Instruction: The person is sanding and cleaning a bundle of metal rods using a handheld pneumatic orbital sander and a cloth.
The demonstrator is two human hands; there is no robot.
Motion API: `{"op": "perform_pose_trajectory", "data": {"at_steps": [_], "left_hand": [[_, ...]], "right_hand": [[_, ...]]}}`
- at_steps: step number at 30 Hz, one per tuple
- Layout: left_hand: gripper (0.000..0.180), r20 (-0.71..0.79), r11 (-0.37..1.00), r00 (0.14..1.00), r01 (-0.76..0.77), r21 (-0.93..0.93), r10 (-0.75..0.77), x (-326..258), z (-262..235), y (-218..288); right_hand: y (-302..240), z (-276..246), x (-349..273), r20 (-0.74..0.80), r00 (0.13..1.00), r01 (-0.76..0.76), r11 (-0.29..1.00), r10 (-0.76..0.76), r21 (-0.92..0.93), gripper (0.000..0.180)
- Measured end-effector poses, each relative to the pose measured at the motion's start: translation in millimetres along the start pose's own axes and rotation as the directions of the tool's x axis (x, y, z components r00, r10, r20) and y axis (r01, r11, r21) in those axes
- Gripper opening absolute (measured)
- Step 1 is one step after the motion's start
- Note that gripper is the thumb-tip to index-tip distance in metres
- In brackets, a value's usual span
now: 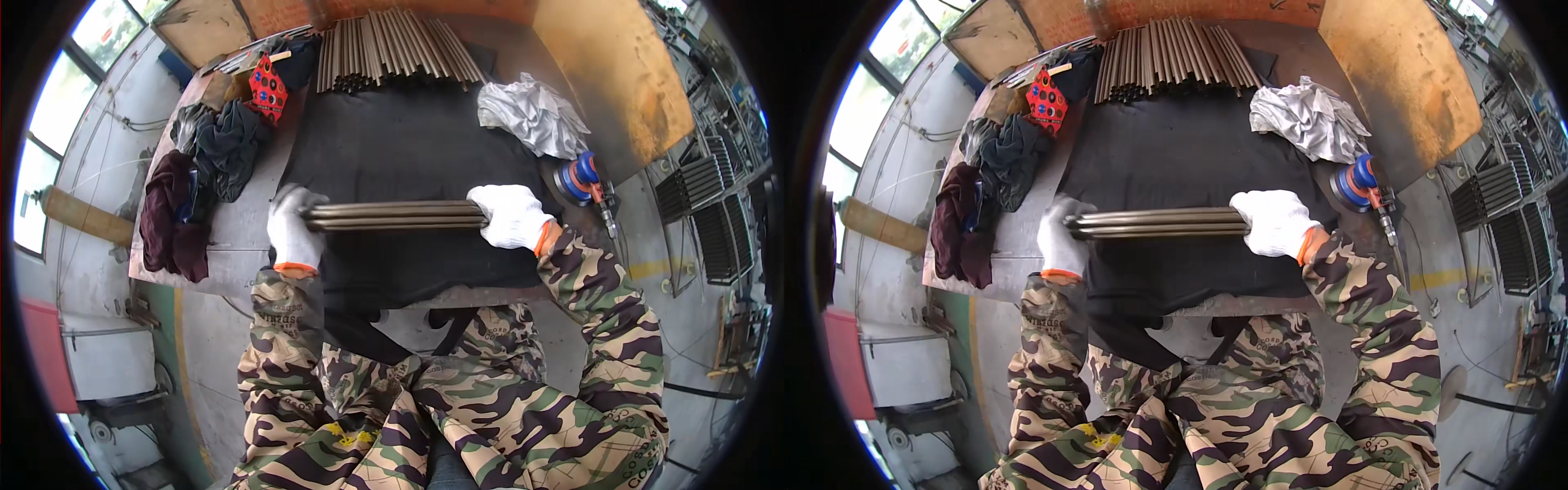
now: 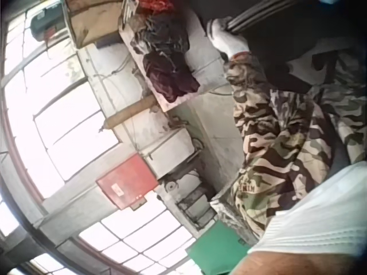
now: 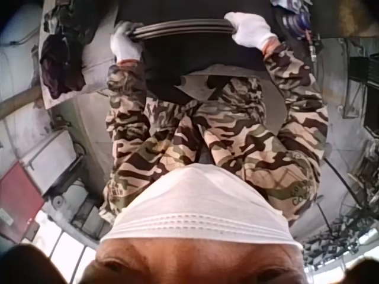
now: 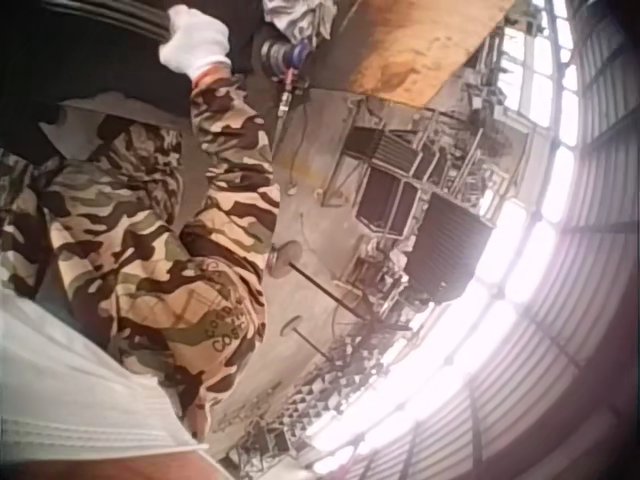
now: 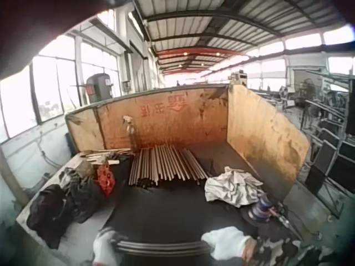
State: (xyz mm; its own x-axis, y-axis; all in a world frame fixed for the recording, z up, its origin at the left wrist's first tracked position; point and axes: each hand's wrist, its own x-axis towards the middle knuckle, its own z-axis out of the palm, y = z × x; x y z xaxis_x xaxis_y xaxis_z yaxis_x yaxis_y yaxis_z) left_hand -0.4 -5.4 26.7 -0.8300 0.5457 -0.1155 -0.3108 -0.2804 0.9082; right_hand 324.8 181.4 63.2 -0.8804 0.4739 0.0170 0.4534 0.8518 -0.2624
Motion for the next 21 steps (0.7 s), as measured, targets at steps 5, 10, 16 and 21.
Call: {"op": "perform_pose_trajectory", "data": {"at_steps": [5,10,16,21], "left_hand": [[0.015,0.098,0.814,0.967,-0.249,0.525,0.233,3,-10,-25],[0.016,0.727,0.020,0.536,-0.810,0.586,0.430,7,-4,-17],[0.064,0.774,-0.045,0.619,-0.776,0.629,0.137,-16,-16,-15],[0.081,0.800,-0.187,0.591,-0.779,0.599,0.102,-10,-11,-13]], "right_hand": [[7,3,21,0.083,0.996,-0.019,0.993,0.029,-0.117,0.032],[9,-3,35,0.054,0.997,0.068,0.974,-0.058,-0.215,0.040],[24,22,1,-0.183,0.969,0.164,0.986,-0.164,-0.013,0.087],[31,31,-1,-0.150,0.983,0.100,0.993,-0.108,-0.061,0.093]]}}
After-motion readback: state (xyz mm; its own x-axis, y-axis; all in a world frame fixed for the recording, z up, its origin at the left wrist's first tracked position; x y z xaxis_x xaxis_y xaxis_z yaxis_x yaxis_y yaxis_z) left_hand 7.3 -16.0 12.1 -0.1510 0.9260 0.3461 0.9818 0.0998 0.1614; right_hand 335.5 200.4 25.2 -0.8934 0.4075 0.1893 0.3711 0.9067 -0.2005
